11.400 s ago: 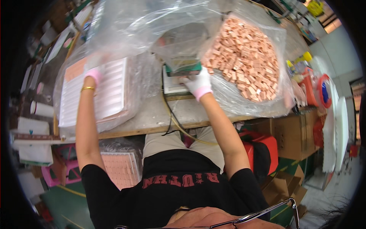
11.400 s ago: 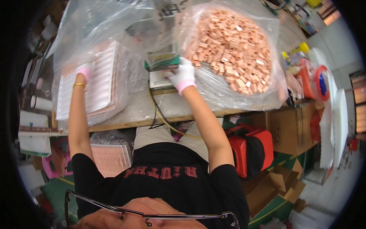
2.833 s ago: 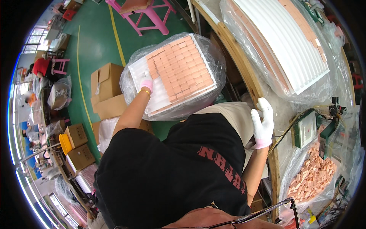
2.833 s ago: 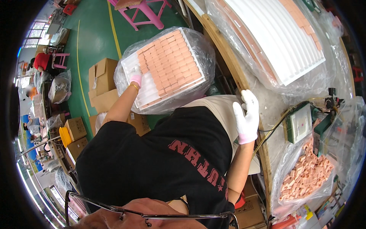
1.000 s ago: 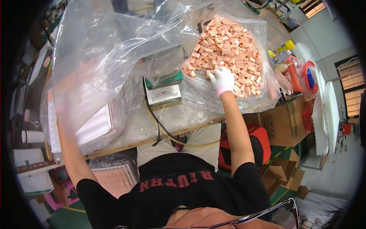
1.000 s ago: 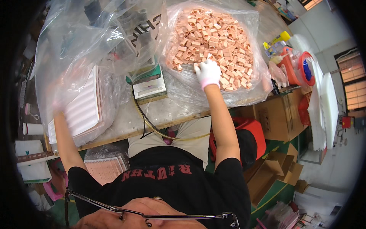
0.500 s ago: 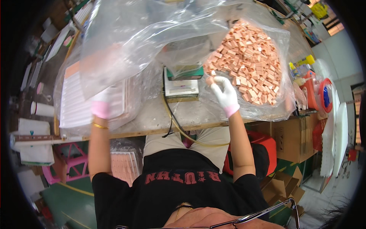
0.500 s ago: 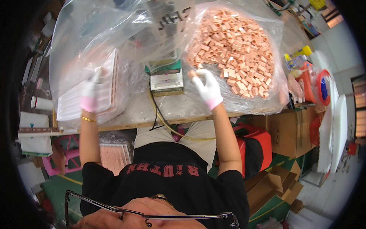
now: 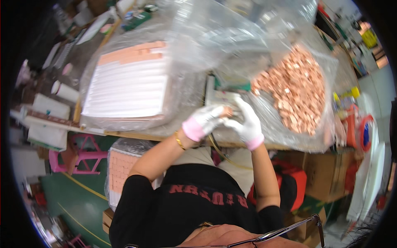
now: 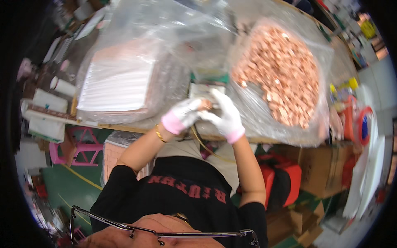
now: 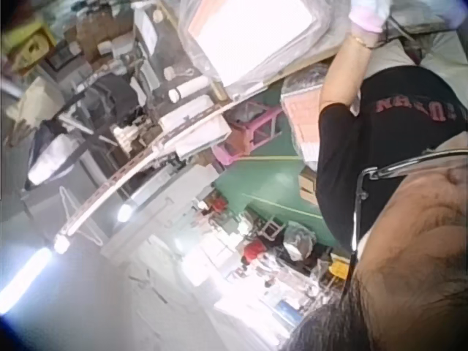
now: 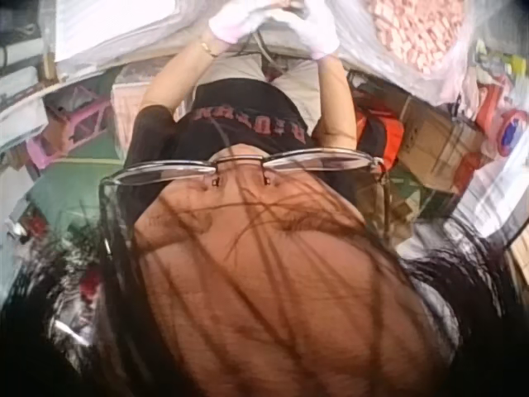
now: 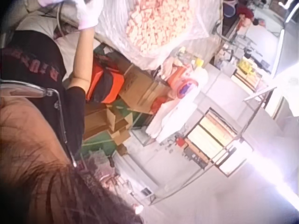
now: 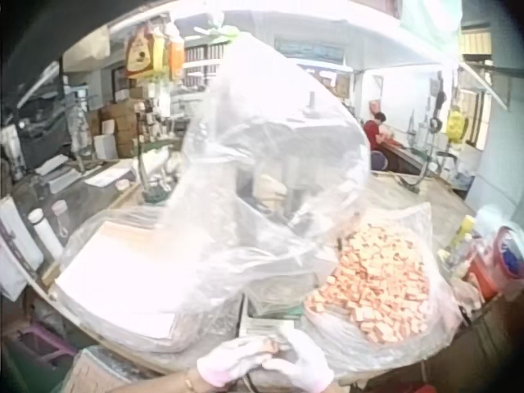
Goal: The recorder is picking up small pink rectangular components from a large pile and arranging them into a white plastic tray.
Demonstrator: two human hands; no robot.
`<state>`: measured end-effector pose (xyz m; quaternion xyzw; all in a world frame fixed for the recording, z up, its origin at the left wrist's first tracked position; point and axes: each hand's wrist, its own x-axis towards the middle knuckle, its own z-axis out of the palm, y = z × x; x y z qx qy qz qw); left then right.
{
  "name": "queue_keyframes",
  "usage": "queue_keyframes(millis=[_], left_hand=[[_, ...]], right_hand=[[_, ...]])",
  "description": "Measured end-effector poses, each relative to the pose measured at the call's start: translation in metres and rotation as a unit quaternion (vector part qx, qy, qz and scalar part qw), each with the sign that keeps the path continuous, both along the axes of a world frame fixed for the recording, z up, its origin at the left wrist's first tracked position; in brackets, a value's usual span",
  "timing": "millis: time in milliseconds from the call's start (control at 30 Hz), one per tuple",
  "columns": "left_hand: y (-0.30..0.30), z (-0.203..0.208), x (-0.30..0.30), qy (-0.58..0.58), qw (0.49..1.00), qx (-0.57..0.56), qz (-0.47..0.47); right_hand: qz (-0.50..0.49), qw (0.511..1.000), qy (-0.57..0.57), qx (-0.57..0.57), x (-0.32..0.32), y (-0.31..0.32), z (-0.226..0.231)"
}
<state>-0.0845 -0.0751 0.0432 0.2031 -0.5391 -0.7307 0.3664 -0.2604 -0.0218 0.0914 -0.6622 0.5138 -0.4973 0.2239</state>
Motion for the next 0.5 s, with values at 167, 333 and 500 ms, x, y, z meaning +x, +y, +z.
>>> queue_keyframes(millis=[167,333,500], left_hand=[[0.005,0.020,-0.003,0.030,0.970,0.239,-0.012],[-0.060,0.076,0.062,-0.338,0.893,-0.219,0.201],[-0.215,0.053,0.138,-0.560,0.680,-0.414,0.229]], right_hand=[[-0.028,0.999,0.003,0.045,-0.009,-0.016,-0.047],[-0.165,0.969,0.185,-0.001,-0.025,-0.070,-0.062],[-0.174,0.983,0.055,0.021,-0.018,-0.100,-0.082]])
